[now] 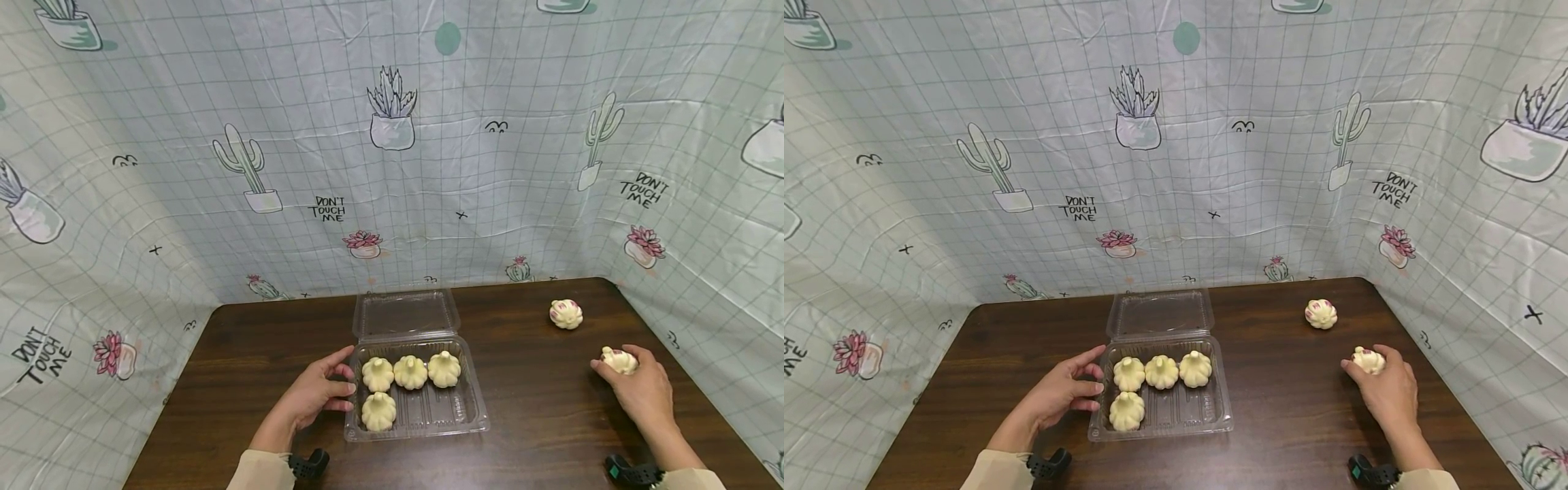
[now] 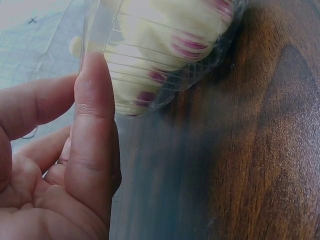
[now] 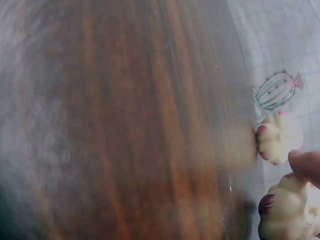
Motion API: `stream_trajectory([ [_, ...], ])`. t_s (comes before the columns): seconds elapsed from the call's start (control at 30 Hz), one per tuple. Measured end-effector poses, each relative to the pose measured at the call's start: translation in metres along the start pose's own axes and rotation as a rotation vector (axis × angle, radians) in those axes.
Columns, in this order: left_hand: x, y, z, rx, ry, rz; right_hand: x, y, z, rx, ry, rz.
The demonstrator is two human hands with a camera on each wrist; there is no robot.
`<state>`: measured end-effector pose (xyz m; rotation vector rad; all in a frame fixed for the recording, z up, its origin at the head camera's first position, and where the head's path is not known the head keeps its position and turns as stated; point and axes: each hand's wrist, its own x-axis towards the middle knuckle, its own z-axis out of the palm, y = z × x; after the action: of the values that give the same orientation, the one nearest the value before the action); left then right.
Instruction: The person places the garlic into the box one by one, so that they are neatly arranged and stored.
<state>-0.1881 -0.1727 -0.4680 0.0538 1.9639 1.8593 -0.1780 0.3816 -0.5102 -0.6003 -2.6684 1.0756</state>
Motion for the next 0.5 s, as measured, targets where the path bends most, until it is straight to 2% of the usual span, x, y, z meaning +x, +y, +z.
stream_trajectory([
  [0.5,0.0004,-0.0001,0.0001,0.001,-0.005,0.003,0.0,-0.0039,0.0016,-0.009,0.056,-0.029],
])
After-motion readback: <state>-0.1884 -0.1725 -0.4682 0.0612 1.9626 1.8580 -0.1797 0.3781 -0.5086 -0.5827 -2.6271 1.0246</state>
